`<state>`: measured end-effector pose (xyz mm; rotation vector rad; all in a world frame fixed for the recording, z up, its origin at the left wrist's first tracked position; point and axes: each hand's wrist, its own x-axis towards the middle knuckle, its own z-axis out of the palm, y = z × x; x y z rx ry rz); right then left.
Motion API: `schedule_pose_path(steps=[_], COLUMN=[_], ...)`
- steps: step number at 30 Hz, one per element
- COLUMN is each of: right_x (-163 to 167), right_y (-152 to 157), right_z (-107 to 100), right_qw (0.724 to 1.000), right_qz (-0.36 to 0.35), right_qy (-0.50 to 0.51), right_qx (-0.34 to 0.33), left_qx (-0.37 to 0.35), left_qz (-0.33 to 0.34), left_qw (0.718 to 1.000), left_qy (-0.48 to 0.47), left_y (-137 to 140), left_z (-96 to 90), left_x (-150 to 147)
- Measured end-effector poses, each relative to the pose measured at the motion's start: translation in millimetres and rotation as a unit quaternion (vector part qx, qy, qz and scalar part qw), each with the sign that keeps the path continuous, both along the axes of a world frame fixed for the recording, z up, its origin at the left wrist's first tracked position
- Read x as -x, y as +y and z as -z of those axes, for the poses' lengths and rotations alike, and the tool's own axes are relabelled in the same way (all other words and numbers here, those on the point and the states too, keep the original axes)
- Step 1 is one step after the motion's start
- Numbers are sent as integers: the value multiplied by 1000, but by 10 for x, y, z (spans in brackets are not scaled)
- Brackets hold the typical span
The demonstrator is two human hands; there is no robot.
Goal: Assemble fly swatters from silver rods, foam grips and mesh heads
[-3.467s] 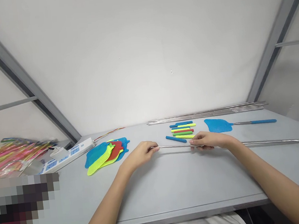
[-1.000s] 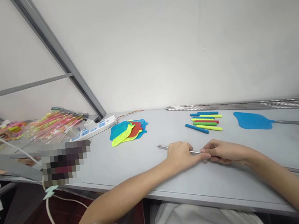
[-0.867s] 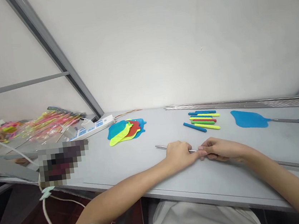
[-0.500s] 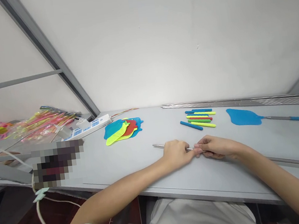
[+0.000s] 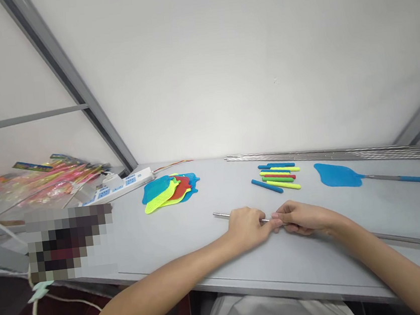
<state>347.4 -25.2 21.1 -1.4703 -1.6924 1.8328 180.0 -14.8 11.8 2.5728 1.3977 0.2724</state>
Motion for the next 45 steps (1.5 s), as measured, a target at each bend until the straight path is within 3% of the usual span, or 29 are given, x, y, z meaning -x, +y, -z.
schedule_pose_path(steps=[18, 34, 45], right_x=[14, 6, 11], right_y=[-4, 11, -10], right_z=[-13, 14, -7], right_qw=[1000, 1000, 997], right_qz=[-1, -12, -23], right_qy=[6, -1, 64], right_qx=[-8, -25, -28], left_qx=[14, -17, -8], left_qz=[11, 72, 80], left_qw=[1000, 997, 997], left_qy=[2, -13, -19], left_y=[-23, -28, 68], left_z=[-14, 42, -117], left_x=[8, -2, 53])
